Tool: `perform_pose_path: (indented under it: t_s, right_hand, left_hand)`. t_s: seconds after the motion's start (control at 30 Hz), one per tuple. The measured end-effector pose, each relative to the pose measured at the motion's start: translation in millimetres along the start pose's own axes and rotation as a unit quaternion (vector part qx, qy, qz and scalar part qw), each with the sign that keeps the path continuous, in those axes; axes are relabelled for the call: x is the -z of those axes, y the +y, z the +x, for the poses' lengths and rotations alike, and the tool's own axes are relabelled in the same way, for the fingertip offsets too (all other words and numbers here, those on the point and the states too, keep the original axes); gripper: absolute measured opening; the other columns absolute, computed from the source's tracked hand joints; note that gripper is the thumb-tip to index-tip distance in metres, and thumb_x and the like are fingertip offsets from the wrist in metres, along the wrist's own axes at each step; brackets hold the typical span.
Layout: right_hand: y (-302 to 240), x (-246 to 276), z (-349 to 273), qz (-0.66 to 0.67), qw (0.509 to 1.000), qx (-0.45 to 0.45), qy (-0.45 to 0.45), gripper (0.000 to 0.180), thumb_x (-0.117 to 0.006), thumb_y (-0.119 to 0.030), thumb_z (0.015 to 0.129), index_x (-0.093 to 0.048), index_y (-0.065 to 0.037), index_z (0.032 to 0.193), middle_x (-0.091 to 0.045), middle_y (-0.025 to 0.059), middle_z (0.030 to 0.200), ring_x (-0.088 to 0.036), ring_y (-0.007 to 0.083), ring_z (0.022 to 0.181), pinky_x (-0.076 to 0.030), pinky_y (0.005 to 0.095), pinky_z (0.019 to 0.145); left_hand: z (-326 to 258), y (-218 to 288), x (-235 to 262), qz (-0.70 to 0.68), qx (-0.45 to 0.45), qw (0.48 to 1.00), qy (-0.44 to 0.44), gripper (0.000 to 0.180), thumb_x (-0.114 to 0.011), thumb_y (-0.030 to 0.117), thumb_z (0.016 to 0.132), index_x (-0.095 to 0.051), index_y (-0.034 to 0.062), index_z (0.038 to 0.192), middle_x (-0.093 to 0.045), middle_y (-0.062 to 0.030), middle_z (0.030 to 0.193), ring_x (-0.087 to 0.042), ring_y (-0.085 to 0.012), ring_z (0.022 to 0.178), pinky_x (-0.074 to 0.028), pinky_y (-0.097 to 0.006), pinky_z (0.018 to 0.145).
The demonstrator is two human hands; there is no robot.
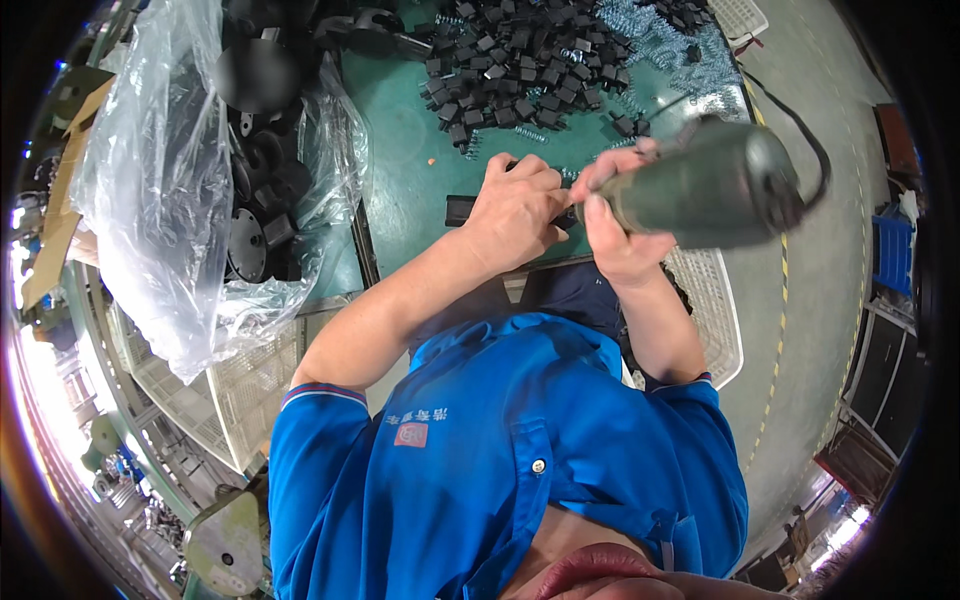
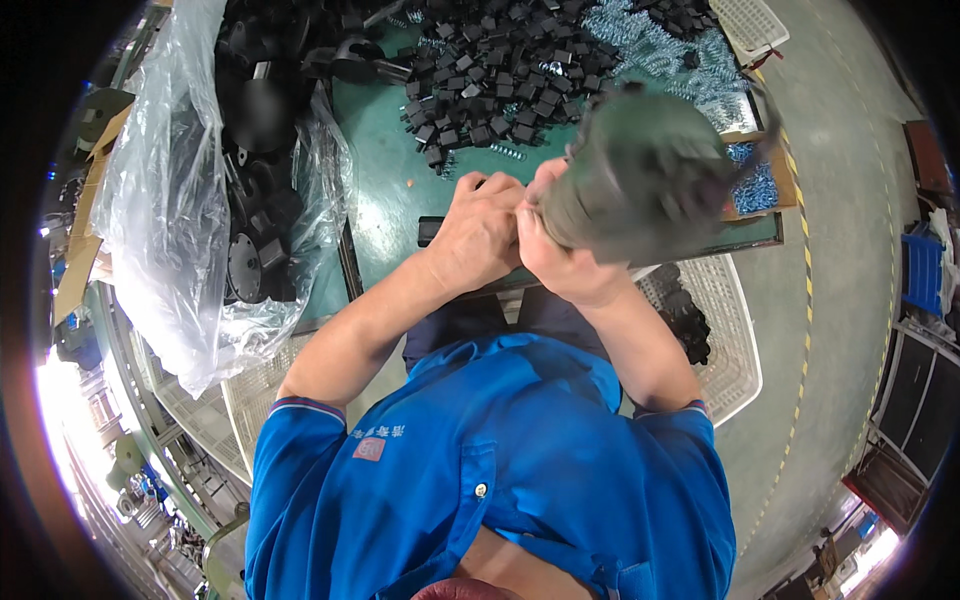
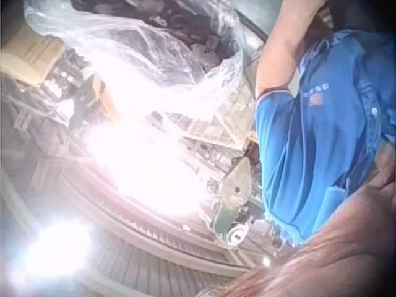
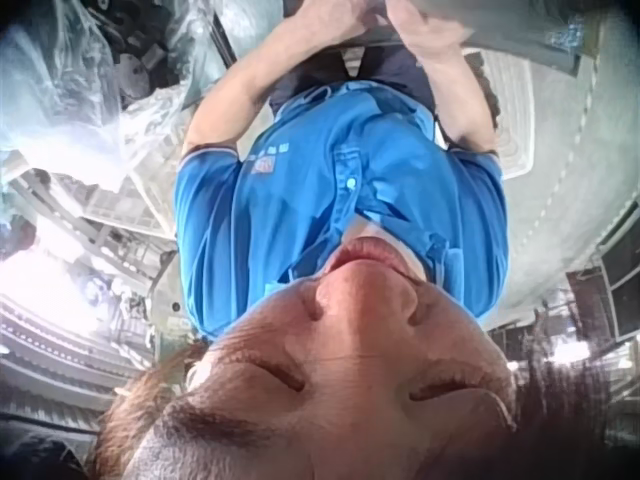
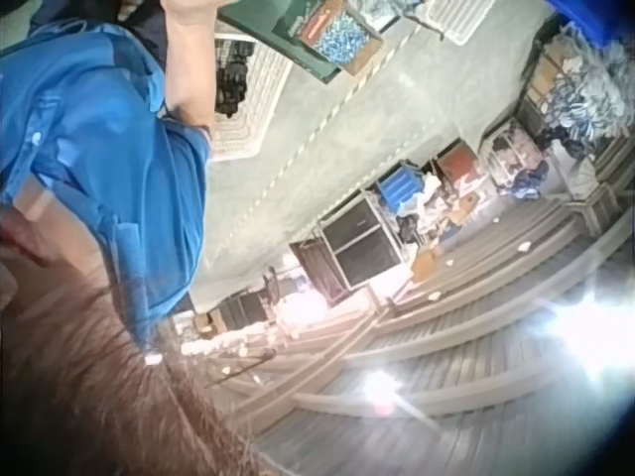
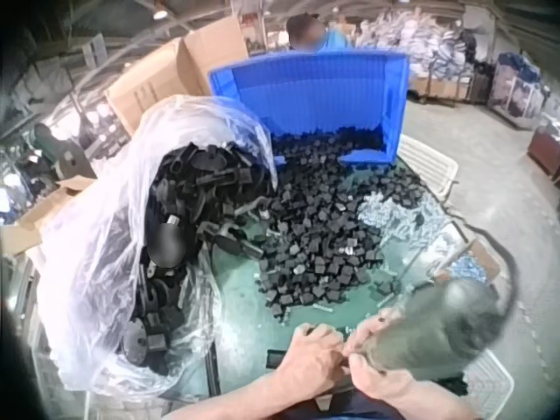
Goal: The person repeatedly picks small black plastic components and screws from a green workbench, aligns them, and uses a corded power drill to fasten them together. Completed assemblies are placed into a white basket. A coworker briefly walks by carrying a red cloth.
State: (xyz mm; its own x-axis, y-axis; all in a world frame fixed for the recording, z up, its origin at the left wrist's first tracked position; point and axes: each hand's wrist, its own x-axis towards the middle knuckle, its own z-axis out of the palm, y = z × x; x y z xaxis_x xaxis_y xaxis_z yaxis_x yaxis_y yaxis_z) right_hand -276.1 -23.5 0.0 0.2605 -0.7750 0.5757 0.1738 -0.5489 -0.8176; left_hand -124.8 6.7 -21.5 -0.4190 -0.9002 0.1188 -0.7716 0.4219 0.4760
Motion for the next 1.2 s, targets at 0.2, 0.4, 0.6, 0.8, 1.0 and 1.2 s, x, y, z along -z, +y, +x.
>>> perform_pose_path:
  t_s: [0.2, 0.4, 0.6, 0.8, 1.0, 1.2]
  right_hand:
    - [-37, 16, 41, 0.052, 0.967, -0.151, 0.197, 0.048, -0.073, -0.011, 0.087, -0.045, 0.002, 0.124, -0.060, 0.0075, 0.094, -0.061, 0.0113, 0.069, -0.052, 0.0257, 0.062]
    - [21, 113, 29, -0.533, 0.820, -0.207, -0.027, 0.069, -0.068, -0.019, 0.082, -0.037, 0.000, 0.141, -0.056, 0.0249, 0.119, -0.062, 0.0419, 0.101, -0.051, 0.0485, 0.085]
    - [-6, 148, 29, -0.637, 0.758, -0.135, 0.028, 0.027, -0.070, -0.025, 0.083, -0.066, -0.010, 0.105, -0.062, 0.0144, 0.102, -0.065, 0.0343, 0.091, -0.054, 0.0460, 0.075]
    - [37, 233, 39, -0.697, 0.622, -0.287, -0.212, 0.017, -0.062, -0.015, 0.084, -0.070, -0.007, 0.096, -0.070, 0.0146, 0.098, -0.068, 0.0352, 0.093, -0.055, 0.0476, 0.080]
    - [48, 254, 26, -0.617, 0.696, -0.305, -0.204, 0.020, -0.069, -0.017, 0.080, -0.067, -0.009, 0.098, -0.070, 0.0174, 0.097, -0.066, 0.0352, 0.097, -0.051, 0.0477, 0.082]
    - [48, 252, 27, -0.650, 0.683, -0.272, -0.192, 0.015, -0.065, -0.017, 0.085, -0.065, -0.005, 0.093, -0.069, 0.0177, 0.095, -0.066, 0.0368, 0.092, -0.052, 0.0492, 0.080]
  left_hand:
    - [-4, 7, -1, 0.006, 0.007, 1.000, 0.004, 0.038, -0.080, 0.026, 0.068, -0.071, 0.0108, 0.101, -0.061, -0.0035, 0.097, -0.053, -0.0229, 0.107, -0.037, -0.045, 0.092]
    - [2, 51, 9, -0.634, 0.192, 0.732, -0.161, 0.041, -0.072, 0.031, 0.088, -0.064, 0.0003, 0.114, -0.068, -0.0140, 0.104, -0.065, -0.0300, 0.100, -0.054, -0.039, 0.086]
    - [8, 81, -38, -0.890, 0.286, 0.273, -0.230, 0.041, -0.057, 0.032, 0.098, -0.057, -0.0025, 0.120, -0.064, -0.0231, 0.116, -0.060, -0.0341, 0.116, -0.053, -0.047, 0.095]
    - [44, 186, -118, -0.598, 0.257, 0.717, -0.251, 0.071, -0.060, 0.045, 0.095, -0.043, -0.0070, 0.141, -0.049, -0.0224, 0.143, -0.046, -0.0298, 0.133, -0.036, -0.037, 0.110]
    - [29, 142, -62, -0.453, -0.011, 0.864, -0.218, 0.029, -0.066, 0.023, 0.089, -0.069, 0.0018, 0.110, -0.071, -0.0149, 0.106, -0.068, -0.0292, 0.100, -0.053, -0.038, 0.086]
    - [8, 28, 1, -0.038, -0.123, 0.985, 0.118, 0.009, -0.069, 0.013, 0.082, -0.071, 0.0080, 0.088, -0.070, -0.0082, 0.088, -0.067, -0.0288, 0.079, -0.055, -0.039, 0.071]
